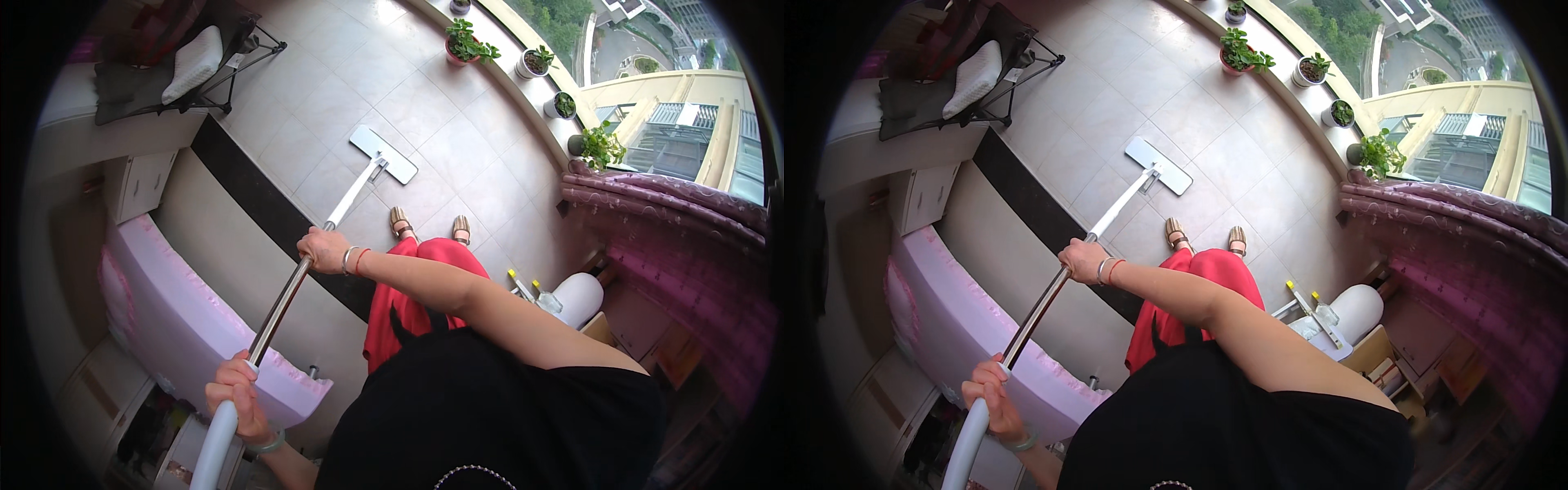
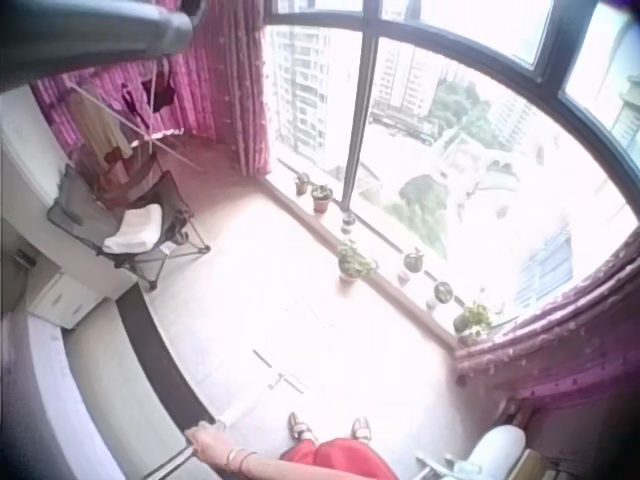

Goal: The person uses a flat mop to clean the tiled floor of a balcony. They move the mop back and forth across the surface, covering the area near the window and the central floor space.

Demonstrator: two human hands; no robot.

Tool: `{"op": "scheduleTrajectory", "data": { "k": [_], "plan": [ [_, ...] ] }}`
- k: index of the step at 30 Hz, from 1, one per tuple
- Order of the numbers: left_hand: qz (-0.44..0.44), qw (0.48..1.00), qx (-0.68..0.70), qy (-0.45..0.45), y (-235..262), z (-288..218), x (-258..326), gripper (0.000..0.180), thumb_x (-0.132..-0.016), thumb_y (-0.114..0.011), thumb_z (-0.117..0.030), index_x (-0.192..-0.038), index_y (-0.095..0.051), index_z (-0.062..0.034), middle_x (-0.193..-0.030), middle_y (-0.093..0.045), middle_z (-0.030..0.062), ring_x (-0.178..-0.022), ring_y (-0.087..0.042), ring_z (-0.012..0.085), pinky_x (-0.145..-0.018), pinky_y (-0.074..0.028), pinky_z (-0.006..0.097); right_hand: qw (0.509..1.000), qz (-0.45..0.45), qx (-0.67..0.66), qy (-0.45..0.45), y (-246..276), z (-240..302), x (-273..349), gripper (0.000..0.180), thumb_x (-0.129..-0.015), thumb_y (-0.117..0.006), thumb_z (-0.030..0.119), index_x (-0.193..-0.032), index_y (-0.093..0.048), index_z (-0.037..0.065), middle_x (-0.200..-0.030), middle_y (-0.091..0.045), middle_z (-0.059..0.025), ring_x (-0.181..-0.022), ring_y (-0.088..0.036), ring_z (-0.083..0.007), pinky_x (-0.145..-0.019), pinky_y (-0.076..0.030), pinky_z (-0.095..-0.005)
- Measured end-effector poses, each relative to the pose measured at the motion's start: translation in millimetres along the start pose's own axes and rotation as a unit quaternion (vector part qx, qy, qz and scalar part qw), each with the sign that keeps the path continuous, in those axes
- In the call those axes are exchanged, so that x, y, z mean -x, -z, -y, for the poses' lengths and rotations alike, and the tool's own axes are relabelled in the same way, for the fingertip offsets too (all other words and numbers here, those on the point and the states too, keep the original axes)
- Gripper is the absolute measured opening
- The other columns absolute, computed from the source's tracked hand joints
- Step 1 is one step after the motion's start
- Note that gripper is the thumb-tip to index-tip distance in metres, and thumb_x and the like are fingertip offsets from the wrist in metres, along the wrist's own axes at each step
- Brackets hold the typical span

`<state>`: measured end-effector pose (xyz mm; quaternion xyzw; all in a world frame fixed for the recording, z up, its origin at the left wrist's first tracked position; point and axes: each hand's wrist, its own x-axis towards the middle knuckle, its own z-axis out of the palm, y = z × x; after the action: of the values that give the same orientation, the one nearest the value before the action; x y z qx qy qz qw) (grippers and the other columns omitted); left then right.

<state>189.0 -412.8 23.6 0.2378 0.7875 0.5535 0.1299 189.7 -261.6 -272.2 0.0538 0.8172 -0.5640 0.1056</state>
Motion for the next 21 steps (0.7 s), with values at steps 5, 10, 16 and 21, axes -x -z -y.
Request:
{"op": "scheduleTrajectory", "data": {
  "k": [5,10,16,21],
  "plan": [
    [0.067,0.996,0.022,-0.063,-1.5,1.7,1.4,0.016,-0.091,-0.049,-0.012,-0.078,-0.039,-0.0099,-0.067,-0.042,0.0035,-0.074,-0.047,0.0191,-0.089,-0.044,0.048,0.997,0.063,0.037,0.012,16.0,10.4,13.3,0.013,-0.082,-0.061,0.022,-0.084,-0.065,0.010,-0.086,-0.065,-0.0089,-0.098,-0.060,-0.0282,-0.073,-0.054,-0.0463],
    [0.152,0.973,0.099,-0.140,-63.1,-0.8,-14.4,0.020,-0.087,-0.064,-0.017,-0.077,-0.047,-0.0111,-0.062,-0.052,0.0024,-0.065,-0.054,0.0205,-0.079,-0.048,0.046,0.999,-0.002,0.016,-0.045,65.8,-24.6,80.9,0.015,-0.084,-0.061,0.026,-0.088,-0.065,0.012,-0.091,-0.061,-0.0117,-0.096,-0.060,-0.0309,-0.075,-0.052,-0.0437],
    [0.254,0.920,0.269,-0.128,-218.1,4.8,-10.6,0.020,-0.079,-0.062,0.006,-0.072,-0.049,-0.0069,-0.063,-0.056,0.0049,-0.063,-0.058,0.0218,-0.072,-0.050,0.040,0.956,-0.181,0.016,-0.231,139.2,-111.2,237.1,0.022,-0.090,-0.056,0.028,-0.086,-0.059,0.007,-0.084,-0.060,-0.0167,-0.093,-0.058,-0.0361,-0.078,-0.050,-0.0466],
    [0.441,0.858,0.259,-0.049,-363.0,-16.1,12.7,0.022,-0.083,-0.060,0.010,-0.074,-0.048,-0.0055,-0.075,-0.057,0.0068,-0.070,-0.054,0.0178,-0.073,-0.046,0.032,0.869,-0.416,0.101,-0.248,171.9,-242.6,364.1,0.026,-0.087,-0.061,0.020,-0.069,-0.052,0.003,-0.068,-0.055,-0.0157,-0.077,-0.052,-0.0366,-0.069,-0.044,-0.0464]
  ]
}}
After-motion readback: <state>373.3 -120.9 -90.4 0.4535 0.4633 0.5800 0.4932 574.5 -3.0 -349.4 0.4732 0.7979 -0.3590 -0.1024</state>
